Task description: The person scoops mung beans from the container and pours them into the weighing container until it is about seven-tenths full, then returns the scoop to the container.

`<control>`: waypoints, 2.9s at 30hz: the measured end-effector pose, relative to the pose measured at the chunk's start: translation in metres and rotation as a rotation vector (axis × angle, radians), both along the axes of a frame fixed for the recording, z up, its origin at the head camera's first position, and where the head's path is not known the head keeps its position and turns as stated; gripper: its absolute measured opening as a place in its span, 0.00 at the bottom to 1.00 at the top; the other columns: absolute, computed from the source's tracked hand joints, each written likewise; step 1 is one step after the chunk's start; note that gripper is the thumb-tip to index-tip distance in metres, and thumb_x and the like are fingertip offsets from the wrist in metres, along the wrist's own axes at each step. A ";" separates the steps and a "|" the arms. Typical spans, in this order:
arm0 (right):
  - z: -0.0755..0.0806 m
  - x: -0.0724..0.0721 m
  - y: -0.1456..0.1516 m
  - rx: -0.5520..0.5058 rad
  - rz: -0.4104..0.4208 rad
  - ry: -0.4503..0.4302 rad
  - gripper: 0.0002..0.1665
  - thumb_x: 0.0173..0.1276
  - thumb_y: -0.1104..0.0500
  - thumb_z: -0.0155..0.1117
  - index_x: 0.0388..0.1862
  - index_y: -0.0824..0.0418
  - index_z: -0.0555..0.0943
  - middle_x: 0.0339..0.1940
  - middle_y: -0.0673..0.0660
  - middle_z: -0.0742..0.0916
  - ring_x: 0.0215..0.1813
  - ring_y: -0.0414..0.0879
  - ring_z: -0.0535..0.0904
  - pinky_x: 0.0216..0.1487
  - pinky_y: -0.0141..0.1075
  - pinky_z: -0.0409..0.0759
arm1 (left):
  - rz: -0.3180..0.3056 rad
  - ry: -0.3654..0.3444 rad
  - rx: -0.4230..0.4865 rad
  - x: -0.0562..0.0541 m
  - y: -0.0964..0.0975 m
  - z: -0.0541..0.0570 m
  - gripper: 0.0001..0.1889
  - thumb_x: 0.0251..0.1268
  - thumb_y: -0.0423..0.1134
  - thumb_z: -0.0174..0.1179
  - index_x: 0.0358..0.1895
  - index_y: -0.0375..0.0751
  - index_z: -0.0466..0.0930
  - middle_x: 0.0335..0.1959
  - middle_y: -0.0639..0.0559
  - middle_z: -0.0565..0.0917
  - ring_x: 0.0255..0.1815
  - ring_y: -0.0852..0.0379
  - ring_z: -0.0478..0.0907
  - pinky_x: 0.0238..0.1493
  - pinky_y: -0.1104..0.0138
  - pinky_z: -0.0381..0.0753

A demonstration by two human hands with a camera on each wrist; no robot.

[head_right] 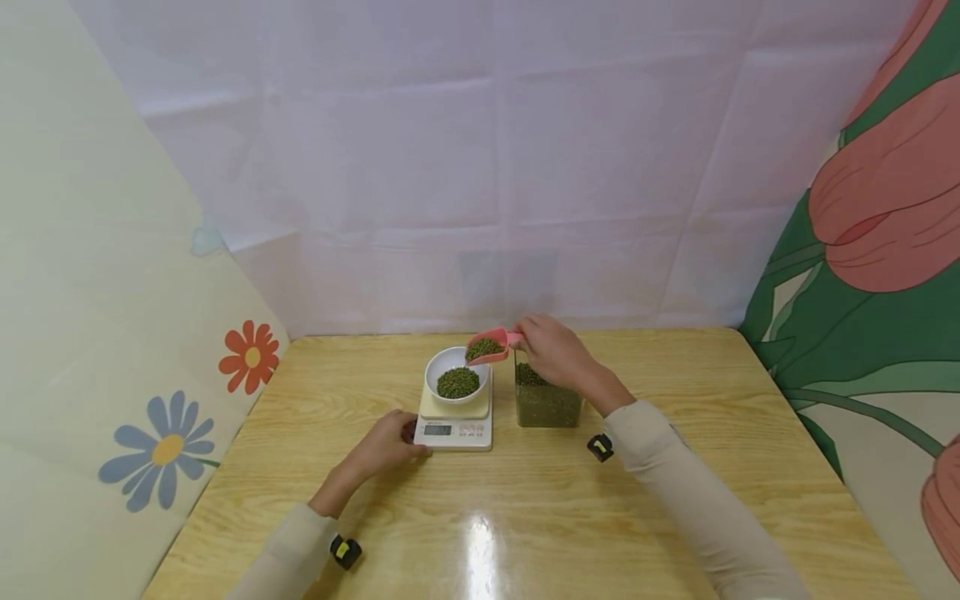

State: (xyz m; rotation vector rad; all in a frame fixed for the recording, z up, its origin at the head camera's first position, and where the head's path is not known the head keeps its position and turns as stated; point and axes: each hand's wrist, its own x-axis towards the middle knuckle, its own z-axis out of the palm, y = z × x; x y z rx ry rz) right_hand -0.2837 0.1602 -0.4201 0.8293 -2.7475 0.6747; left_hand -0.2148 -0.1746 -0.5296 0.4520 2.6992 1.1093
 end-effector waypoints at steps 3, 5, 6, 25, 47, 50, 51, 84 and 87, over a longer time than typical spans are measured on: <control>0.000 0.000 -0.001 0.009 0.002 0.000 0.14 0.82 0.57 0.59 0.54 0.67 0.83 0.49 0.63 0.89 0.53 0.60 0.85 0.60 0.57 0.85 | 0.001 0.002 -0.007 0.000 0.000 0.000 0.19 0.57 0.33 0.77 0.52 0.32 0.87 0.41 0.46 0.85 0.41 0.54 0.79 0.48 0.58 0.87; 0.000 0.000 -0.001 0.018 0.003 0.003 0.14 0.82 0.57 0.59 0.54 0.67 0.83 0.50 0.63 0.89 0.54 0.60 0.85 0.60 0.57 0.85 | -0.001 0.006 -0.014 0.000 0.001 0.000 0.19 0.57 0.33 0.77 0.52 0.32 0.87 0.41 0.46 0.86 0.41 0.54 0.80 0.49 0.58 0.87; 0.000 0.000 -0.001 0.021 0.003 0.003 0.14 0.82 0.57 0.59 0.54 0.67 0.83 0.49 0.63 0.89 0.54 0.60 0.85 0.60 0.56 0.85 | 0.000 0.005 -0.017 0.000 0.001 0.000 0.19 0.57 0.33 0.77 0.52 0.33 0.87 0.42 0.47 0.86 0.41 0.54 0.79 0.50 0.57 0.87; -0.004 0.000 -0.002 0.055 0.022 0.033 0.13 0.80 0.59 0.62 0.54 0.68 0.83 0.48 0.62 0.88 0.53 0.60 0.84 0.59 0.55 0.85 | 0.012 -0.005 -0.021 0.000 0.001 0.000 0.19 0.59 0.35 0.77 0.53 0.33 0.87 0.42 0.48 0.84 0.43 0.54 0.78 0.52 0.56 0.86; -0.005 0.002 -0.004 0.066 0.015 0.025 0.12 0.79 0.58 0.64 0.53 0.66 0.84 0.48 0.61 0.88 0.53 0.59 0.84 0.57 0.54 0.86 | 0.029 -0.015 -0.020 0.000 0.002 -0.001 0.19 0.58 0.35 0.77 0.52 0.32 0.87 0.40 0.48 0.82 0.41 0.54 0.76 0.47 0.60 0.85; -0.005 0.003 -0.004 0.070 0.017 0.023 0.13 0.79 0.58 0.64 0.52 0.66 0.84 0.47 0.61 0.88 0.52 0.58 0.84 0.56 0.54 0.86 | 0.025 -0.013 -0.014 0.000 0.001 -0.001 0.19 0.58 0.34 0.77 0.52 0.33 0.87 0.41 0.48 0.83 0.42 0.54 0.77 0.48 0.59 0.85; -0.004 0.003 -0.004 0.071 0.016 0.021 0.13 0.79 0.57 0.64 0.53 0.66 0.84 0.47 0.60 0.88 0.52 0.58 0.84 0.56 0.54 0.86 | 0.022 -0.012 -0.013 0.000 0.001 -0.001 0.19 0.58 0.34 0.77 0.52 0.32 0.87 0.41 0.48 0.83 0.42 0.54 0.77 0.49 0.59 0.86; -0.003 0.005 -0.007 0.096 0.036 0.017 0.16 0.80 0.55 0.64 0.54 0.66 0.85 0.50 0.62 0.89 0.54 0.60 0.85 0.59 0.55 0.85 | 0.007 0.006 -0.015 0.001 0.002 0.002 0.20 0.58 0.34 0.78 0.52 0.32 0.87 0.42 0.46 0.85 0.43 0.54 0.80 0.51 0.56 0.87; -0.002 0.006 -0.007 0.090 0.039 0.015 0.16 0.80 0.55 0.65 0.54 0.66 0.85 0.50 0.62 0.89 0.54 0.60 0.84 0.60 0.56 0.84 | 0.013 0.003 -0.017 0.001 0.002 0.001 0.20 0.58 0.35 0.78 0.52 0.32 0.86 0.42 0.46 0.84 0.43 0.53 0.78 0.51 0.56 0.87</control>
